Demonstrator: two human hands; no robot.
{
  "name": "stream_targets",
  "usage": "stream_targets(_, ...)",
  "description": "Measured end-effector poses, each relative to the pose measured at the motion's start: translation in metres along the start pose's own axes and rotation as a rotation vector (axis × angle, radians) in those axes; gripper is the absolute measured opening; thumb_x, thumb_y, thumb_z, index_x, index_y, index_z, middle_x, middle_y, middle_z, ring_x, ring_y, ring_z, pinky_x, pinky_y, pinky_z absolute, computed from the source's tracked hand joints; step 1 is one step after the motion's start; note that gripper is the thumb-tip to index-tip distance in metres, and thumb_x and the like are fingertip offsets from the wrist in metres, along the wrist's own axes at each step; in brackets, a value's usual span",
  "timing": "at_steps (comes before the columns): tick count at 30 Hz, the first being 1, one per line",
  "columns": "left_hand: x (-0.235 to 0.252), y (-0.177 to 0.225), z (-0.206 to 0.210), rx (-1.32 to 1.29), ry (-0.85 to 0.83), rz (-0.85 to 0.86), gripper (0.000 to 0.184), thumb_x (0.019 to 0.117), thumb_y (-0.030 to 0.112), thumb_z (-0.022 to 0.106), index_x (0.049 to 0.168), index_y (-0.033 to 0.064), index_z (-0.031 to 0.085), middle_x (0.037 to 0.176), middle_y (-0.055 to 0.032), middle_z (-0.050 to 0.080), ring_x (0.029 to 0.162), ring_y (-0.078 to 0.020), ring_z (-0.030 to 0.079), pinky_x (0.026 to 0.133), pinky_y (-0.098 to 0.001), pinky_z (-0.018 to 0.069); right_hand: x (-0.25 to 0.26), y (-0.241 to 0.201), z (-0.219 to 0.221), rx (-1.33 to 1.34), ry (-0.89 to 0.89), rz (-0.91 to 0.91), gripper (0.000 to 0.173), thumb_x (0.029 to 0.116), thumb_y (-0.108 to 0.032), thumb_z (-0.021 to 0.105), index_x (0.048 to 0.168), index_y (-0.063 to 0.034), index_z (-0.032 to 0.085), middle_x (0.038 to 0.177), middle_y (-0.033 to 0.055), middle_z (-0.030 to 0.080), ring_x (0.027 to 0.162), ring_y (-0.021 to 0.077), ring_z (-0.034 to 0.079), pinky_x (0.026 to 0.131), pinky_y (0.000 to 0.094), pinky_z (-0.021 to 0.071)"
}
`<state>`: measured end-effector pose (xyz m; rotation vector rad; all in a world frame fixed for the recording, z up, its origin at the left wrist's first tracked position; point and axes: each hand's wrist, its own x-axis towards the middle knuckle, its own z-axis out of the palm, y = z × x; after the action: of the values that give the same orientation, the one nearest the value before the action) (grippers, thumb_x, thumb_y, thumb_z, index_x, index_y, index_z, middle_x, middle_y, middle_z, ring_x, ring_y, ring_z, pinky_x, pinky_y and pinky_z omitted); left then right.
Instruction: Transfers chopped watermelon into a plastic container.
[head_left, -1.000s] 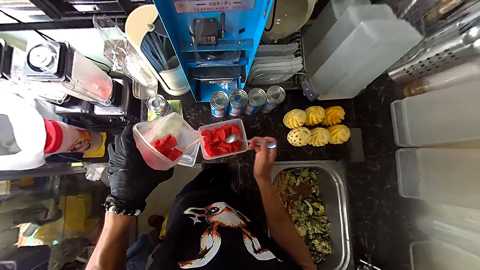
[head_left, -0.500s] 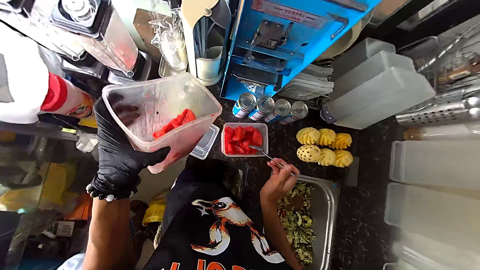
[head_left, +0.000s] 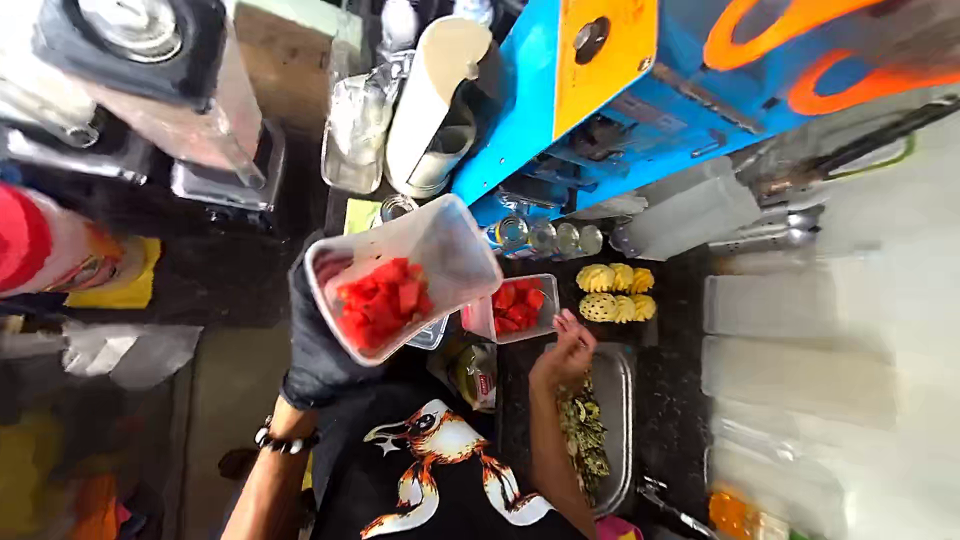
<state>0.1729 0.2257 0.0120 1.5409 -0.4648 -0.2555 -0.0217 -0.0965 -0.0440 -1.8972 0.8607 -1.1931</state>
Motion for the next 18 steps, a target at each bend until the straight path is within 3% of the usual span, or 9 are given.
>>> stream_targets(2, -0.002, 0.001, -0.014, -0.015, -0.077, -0.039, 0.105, 0.0717, 0.035, 0.086, 0.156, 0.0107, 0.028, 0.145, -0.0045, 0.052, 0.129, -0.0074, 0.053, 0.106, -0.0290, 0.0479, -0.019, 0.014, 0.007, -0.211, -0.157, -0.063, 0.034, 0.1026, -0.015, 0.052, 0.115, 0.0152, 0.063, 0.134, 0.0269, 0.062, 0.130, 0.0313, 0.060, 0.110, 0.0440, 0.0493)
stream_targets(4, 0.002, -0.001, -0.027, -0.041, -0.161, -0.053, 0.094, 0.0744, 0.035, 0.086, 0.151, 0.0091, 0.038, 0.140, -0.0043, 0.057, 0.125, -0.0074, 0.056, 0.105, -0.0287, 0.0484, -0.040, 0.023, 0.011, -0.478, -0.323, -0.137, 0.043, 0.1004, -0.032, 0.056, 0.120, 0.0033, 0.070, 0.143, 0.0276, 0.056, 0.140, 0.0425, 0.047, 0.119, 0.0564, 0.0365)
stream_targets(7, 0.038, -0.017, -0.027, 0.024, -0.234, 0.069, 0.100, 0.0625, 0.048, 0.091, 0.144, 0.0106, 0.046, 0.134, -0.0032, 0.060, 0.123, -0.0105, 0.058, 0.106, -0.0320, 0.0498, -0.065, 0.020, 0.017, -0.709, -0.353, -0.156, 0.071, 0.0969, -0.069, 0.042, 0.133, -0.0135, 0.068, 0.152, 0.0226, 0.049, 0.146, 0.0476, 0.036, 0.120, 0.0692, 0.0205)
stream_targets(9, 0.051, -0.024, -0.029, 0.056, -0.248, 0.090, 0.107, 0.0564, 0.050, 0.093, 0.144, 0.0095, 0.045, 0.133, -0.0041, 0.060, 0.123, -0.0117, 0.059, 0.107, -0.0338, 0.0500, -0.073, 0.013, 0.020, -0.767, -0.343, -0.080, 0.087, 0.0945, -0.080, 0.028, 0.144, -0.0167, 0.060, 0.159, 0.0225, 0.041, 0.150, 0.0483, 0.028, 0.120, 0.0717, 0.0156)
stream_targets(12, 0.060, -0.025, -0.033, 0.058, -0.270, 0.047, 0.117, 0.0536, 0.050, 0.095, 0.148, 0.0105, 0.040, 0.139, -0.0029, 0.058, 0.127, -0.0114, 0.057, 0.110, -0.0334, 0.0487, -0.069, -0.003, 0.021, -0.827, -0.355, 0.053, 0.069, 0.1044, -0.063, 0.016, 0.149, -0.0284, 0.056, 0.165, 0.0203, 0.031, 0.154, 0.0491, 0.017, 0.120, 0.0725, 0.0114)
stream_targets(13, 0.064, -0.023, -0.032, 0.060, -0.269, 0.052, 0.114, 0.0540, 0.050, 0.094, 0.147, 0.0104, 0.041, 0.137, -0.0027, 0.060, 0.125, -0.0110, 0.058, 0.109, -0.0328, 0.0496, -0.065, -0.010, 0.022, -0.852, -0.365, 0.085, 0.064, 0.1065, -0.059, 0.016, 0.148, -0.0326, 0.056, 0.165, 0.0190, 0.033, 0.153, 0.0485, 0.018, 0.119, 0.0720, 0.0126)
stream_targets(15, 0.073, -0.016, -0.028, 0.072, -0.275, 0.092, 0.105, 0.0567, 0.050, 0.092, 0.142, 0.0088, 0.046, 0.132, -0.0025, 0.062, 0.121, -0.0088, 0.060, 0.106, -0.0292, 0.0508, -0.055, -0.023, 0.025, -0.878, -0.395, 0.126, 0.050, 0.1074, -0.048, 0.033, 0.144, -0.0308, 0.062, 0.153, 0.0169, 0.048, 0.147, 0.0475, 0.031, 0.115, 0.0723, 0.0202)
stream_targets(18, 0.086, 0.008, -0.020, 0.082, -0.323, 0.137, 0.081, 0.0701, 0.053, 0.085, 0.131, 0.0081, 0.056, 0.121, 0.0017, 0.066, 0.113, -0.0007, 0.061, 0.102, -0.0220, 0.0499, -0.045, -0.034, 0.029, -0.767, -0.337, 0.249, 0.044, 0.1004, -0.038, 0.058, 0.140, -0.0184, 0.065, 0.121, 0.0058, 0.071, 0.127, 0.0357, 0.053, 0.107, 0.0659, 0.0319)
